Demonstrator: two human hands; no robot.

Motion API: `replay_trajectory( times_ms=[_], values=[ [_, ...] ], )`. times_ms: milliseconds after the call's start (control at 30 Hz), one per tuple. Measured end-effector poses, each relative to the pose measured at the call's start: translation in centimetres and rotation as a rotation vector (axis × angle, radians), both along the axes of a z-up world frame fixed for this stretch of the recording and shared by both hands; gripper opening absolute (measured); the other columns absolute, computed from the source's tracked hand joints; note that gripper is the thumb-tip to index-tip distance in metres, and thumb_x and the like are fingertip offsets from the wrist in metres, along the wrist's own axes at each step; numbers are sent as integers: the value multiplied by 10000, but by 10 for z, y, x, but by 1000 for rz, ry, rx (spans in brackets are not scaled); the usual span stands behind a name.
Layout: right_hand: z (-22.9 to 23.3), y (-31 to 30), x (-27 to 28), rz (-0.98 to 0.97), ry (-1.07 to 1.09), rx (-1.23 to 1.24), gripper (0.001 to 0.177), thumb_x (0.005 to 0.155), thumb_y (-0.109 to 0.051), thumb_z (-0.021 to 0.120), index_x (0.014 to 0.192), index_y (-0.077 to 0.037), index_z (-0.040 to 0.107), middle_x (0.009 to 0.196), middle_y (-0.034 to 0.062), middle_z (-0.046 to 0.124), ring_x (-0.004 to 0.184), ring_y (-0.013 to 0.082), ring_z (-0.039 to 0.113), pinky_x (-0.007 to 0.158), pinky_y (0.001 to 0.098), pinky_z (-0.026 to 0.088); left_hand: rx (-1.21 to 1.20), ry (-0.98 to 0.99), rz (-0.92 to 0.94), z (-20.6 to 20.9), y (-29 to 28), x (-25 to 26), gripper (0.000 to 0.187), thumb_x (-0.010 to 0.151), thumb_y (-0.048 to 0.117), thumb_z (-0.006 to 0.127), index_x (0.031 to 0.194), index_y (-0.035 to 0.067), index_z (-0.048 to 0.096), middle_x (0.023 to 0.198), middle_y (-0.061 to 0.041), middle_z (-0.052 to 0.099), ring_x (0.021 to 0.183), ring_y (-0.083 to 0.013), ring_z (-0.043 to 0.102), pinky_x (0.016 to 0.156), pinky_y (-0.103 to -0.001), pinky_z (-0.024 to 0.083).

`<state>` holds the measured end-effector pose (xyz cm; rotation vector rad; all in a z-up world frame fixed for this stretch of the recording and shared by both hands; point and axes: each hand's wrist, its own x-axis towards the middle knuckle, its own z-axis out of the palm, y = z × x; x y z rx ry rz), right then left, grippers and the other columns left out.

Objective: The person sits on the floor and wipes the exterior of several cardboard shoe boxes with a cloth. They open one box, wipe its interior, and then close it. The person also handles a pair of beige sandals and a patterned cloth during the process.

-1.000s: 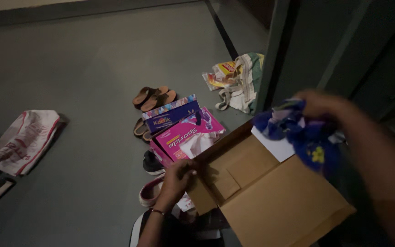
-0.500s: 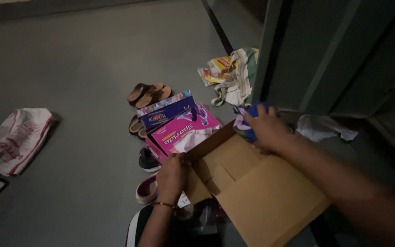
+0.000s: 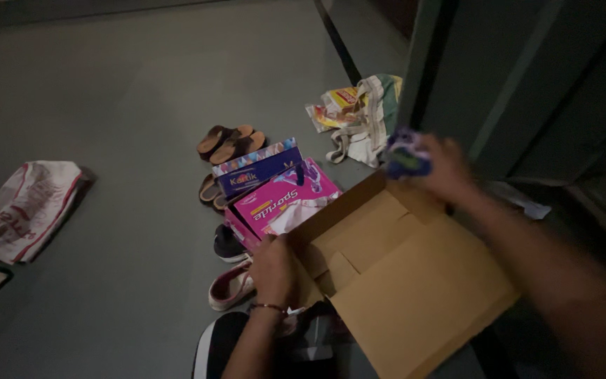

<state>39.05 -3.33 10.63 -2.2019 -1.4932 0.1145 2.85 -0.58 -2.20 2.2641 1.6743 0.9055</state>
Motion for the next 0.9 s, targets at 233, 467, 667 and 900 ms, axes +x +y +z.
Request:
replay_trajectory(
  times_ms=[233,467,667,900],
  values=[
    [-25,-11,70,-330,509,-85,821,702,-178,895,1431,-109,525,1296,170,658,1165,337,662,977,542,544,-55,-45,39,-6,-4,-3,240,931,216,565,1086,89,696,1113,-158,677,1025,-395,646,824,-507,515],
    [-3,-23,59,-635,658,-91,663,827,-214,844,1413,-69,570,1292,193,678,1150,341,659,976,567,526,-56,-117,13,3,-4,-2,268,819,169,656,1062,101,746,1101,-152,683,1009,-379,654,829,-480,532],
    [72,-27,42,-606,740,313,678,848,-149,781,1455,-139,478,1261,149,682,1082,296,738,829,453,621,-100,-172,-44,13,5,-5,232,815,130,677,1006,79,798,958,-216,722,918,-401,693,838,-488,550],
    [149,-32,1,-134,763,626,838,817,-133,814,1516,-203,358,1354,145,644,1130,303,739,805,452,620,-152,-260,-1,14,8,0,226,834,156,685,1013,87,804,964,-217,735,923,-385,715,857,-461,560]
  ],
)
